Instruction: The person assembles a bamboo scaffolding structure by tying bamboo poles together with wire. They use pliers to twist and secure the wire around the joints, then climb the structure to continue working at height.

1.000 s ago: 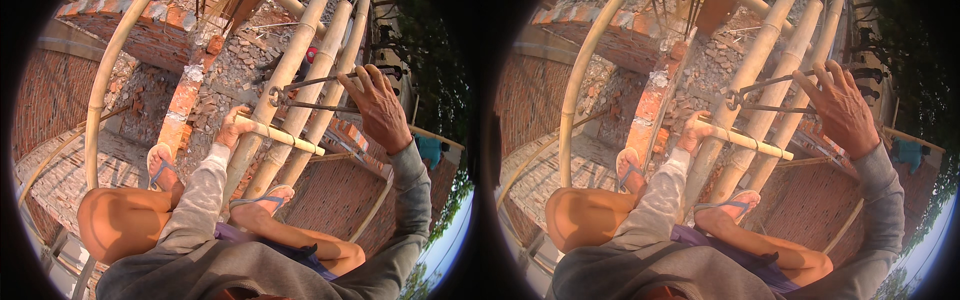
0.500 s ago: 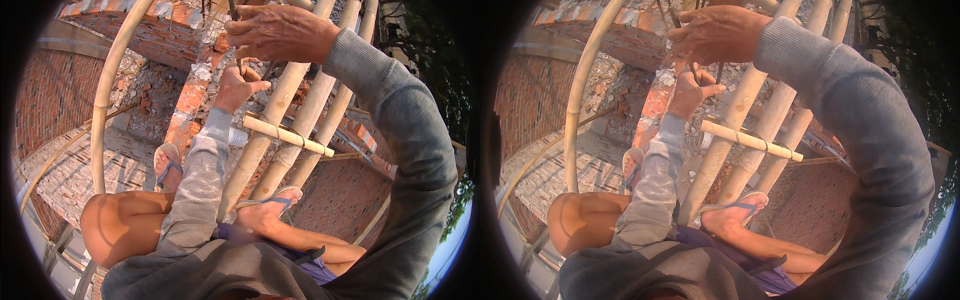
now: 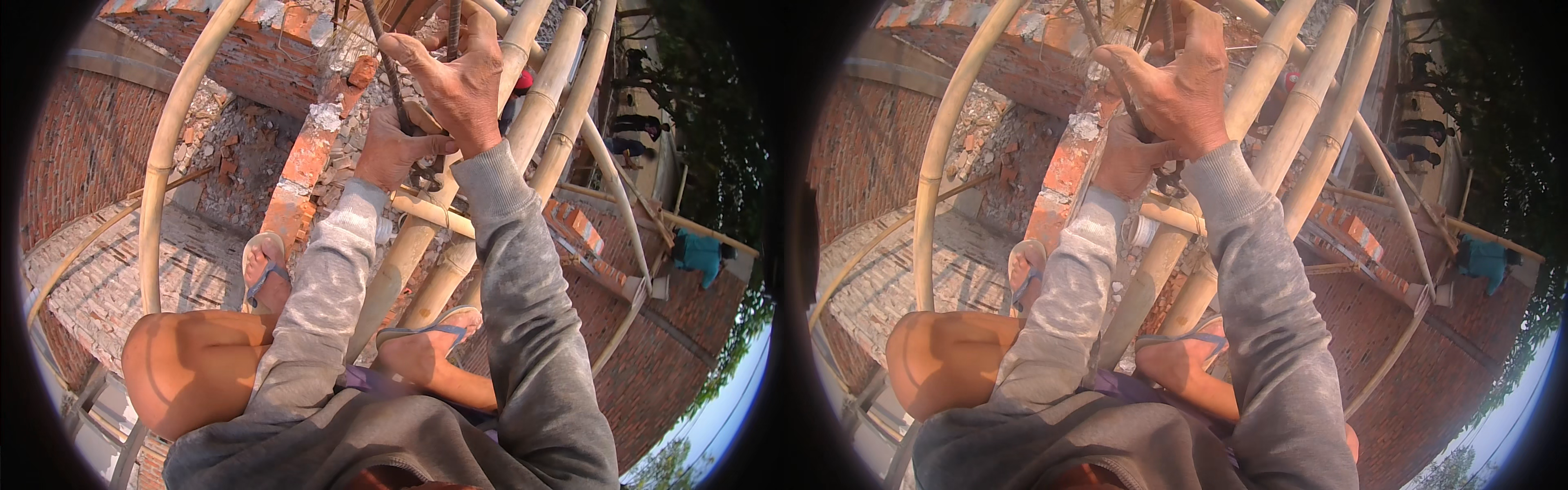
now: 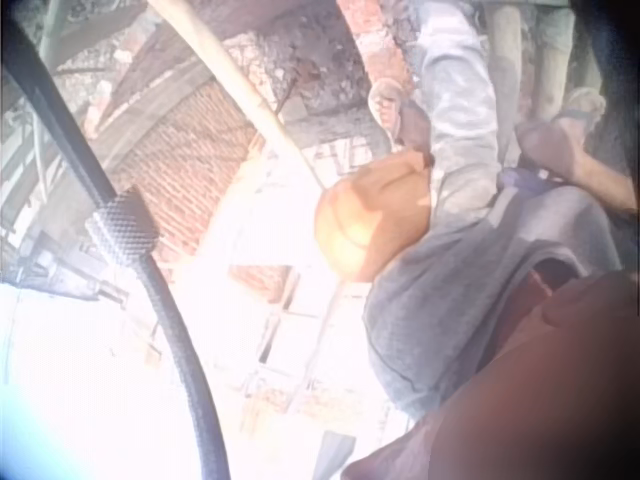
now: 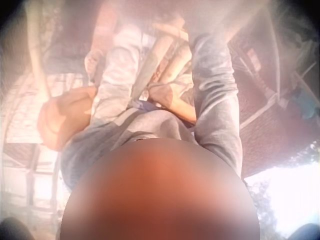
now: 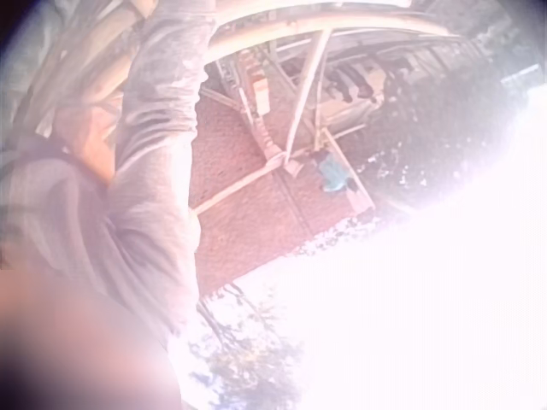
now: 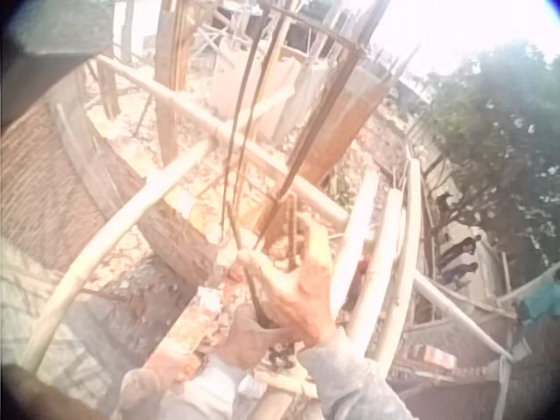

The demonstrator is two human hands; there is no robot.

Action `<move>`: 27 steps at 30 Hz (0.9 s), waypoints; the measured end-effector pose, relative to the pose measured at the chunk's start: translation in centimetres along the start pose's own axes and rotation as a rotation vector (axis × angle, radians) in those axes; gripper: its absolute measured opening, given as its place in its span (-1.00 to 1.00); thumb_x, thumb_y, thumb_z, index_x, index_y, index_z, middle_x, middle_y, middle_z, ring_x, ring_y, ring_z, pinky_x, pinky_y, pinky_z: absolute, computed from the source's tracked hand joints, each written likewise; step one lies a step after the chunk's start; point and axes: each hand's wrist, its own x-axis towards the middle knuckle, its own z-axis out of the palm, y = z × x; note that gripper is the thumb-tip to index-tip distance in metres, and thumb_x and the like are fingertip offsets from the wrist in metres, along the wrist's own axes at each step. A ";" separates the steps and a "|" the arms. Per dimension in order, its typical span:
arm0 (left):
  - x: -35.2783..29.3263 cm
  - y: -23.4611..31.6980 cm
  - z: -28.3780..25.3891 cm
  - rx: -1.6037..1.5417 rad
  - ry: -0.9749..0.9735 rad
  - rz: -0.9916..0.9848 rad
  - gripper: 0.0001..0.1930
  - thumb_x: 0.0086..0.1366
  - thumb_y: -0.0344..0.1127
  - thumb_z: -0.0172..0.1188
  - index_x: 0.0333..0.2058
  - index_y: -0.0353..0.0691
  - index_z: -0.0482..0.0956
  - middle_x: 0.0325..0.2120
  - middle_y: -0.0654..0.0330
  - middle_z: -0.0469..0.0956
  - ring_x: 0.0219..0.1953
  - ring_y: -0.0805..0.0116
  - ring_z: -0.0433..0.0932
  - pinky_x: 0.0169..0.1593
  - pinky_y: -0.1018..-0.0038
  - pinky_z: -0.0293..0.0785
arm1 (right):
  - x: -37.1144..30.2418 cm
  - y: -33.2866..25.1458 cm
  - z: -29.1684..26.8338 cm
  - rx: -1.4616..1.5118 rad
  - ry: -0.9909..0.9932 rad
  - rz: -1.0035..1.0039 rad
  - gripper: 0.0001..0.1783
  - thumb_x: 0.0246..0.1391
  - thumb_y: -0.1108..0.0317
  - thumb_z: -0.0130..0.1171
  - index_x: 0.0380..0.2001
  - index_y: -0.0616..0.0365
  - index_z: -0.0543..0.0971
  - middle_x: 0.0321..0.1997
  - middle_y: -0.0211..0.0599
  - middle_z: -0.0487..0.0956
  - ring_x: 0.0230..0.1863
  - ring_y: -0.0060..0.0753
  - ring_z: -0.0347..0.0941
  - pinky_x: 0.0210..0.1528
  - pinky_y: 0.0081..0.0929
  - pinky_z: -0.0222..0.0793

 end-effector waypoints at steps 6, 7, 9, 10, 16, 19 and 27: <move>0.4 -0.4 -2.7 0.327 -0.188 -0.132 -0.55 0.15 -0.22 0.68 -0.10 -0.43 0.78 -0.36 0.07 0.77 -0.22 0.31 0.75 -0.09 0.33 0.69 | -0.6 3.2 -3.7 0.410 -0.148 0.302 -0.44 0.58 -0.07 0.16 -0.12 0.29 0.77 -0.61 -0.34 0.63 -0.66 -0.66 0.35 -0.61 -0.50 0.24; 0.7 -0.6 -3.9 0.405 -0.208 -0.074 -0.49 0.17 -0.16 0.66 -0.04 -0.44 0.78 -0.34 0.04 0.78 -0.17 0.27 0.76 -0.04 0.30 0.69 | -0.6 3.4 -4.5 0.494 -0.128 0.305 -0.45 0.59 -0.06 0.15 0.05 0.31 0.73 -0.49 -0.29 0.69 -0.64 -0.69 0.33 -0.65 -0.58 0.13; 0.4 -1.0 -6.3 0.674 -0.189 -0.372 -0.44 0.18 -0.06 0.62 0.04 -0.36 0.83 -0.22 -0.03 0.82 -0.07 0.23 0.76 0.06 0.28 0.66 | -0.3 3.7 -6.5 0.557 -0.118 0.266 -0.40 0.59 -0.06 0.15 0.23 0.34 0.65 -0.32 -0.17 0.74 -0.60 -0.70 0.35 -0.65 -0.69 0.02; 0.2 -1.3 -7.2 0.875 -0.255 -0.498 -0.47 0.19 -0.07 0.61 0.02 -0.34 0.84 -0.20 -0.02 0.83 -0.08 0.25 0.76 0.06 0.29 0.66 | -0.3 3.8 -7.4 0.647 -0.153 0.294 -0.36 0.61 -0.04 0.10 0.38 0.35 0.54 -0.16 -0.03 0.74 -0.52 -0.64 0.46 -0.66 -0.73 0.02; -1.0 -4.2 -8.0 0.937 -0.328 -0.688 -0.60 0.18 -0.22 0.58 -0.04 -0.30 0.87 -0.20 0.01 0.85 -0.16 0.26 0.77 -0.01 0.28 0.64 | -0.1 4.9 -7.7 0.861 -0.190 0.425 -0.34 0.66 0.04 -0.03 0.54 0.30 0.32 0.07 0.14 0.66 -0.17 -0.37 0.70 -0.67 -0.66 0.24; -0.7 -4.8 -7.9 0.913 -0.325 -0.582 -0.70 0.19 -0.28 0.56 -0.17 -0.35 0.85 -0.31 0.09 0.81 -0.32 0.37 0.67 -0.19 0.32 0.56 | 0.1 5.5 -6.3 0.820 -0.208 0.403 -0.31 0.66 0.03 -0.05 0.56 0.32 0.28 0.20 0.24 0.56 0.06 -0.18 0.73 -0.46 -0.54 0.70; -0.7 -6.8 -7.2 0.678 -0.114 -0.460 -0.32 0.10 -0.54 0.55 0.24 -0.45 0.59 -0.23 0.01 0.79 -0.17 0.26 0.75 -0.03 0.33 0.64 | 0.7 6.5 -1.8 0.664 -0.153 0.451 -0.22 0.64 0.04 -0.08 0.63 0.37 0.12 0.27 0.18 0.37 0.23 0.04 0.63 -0.18 -0.19 0.92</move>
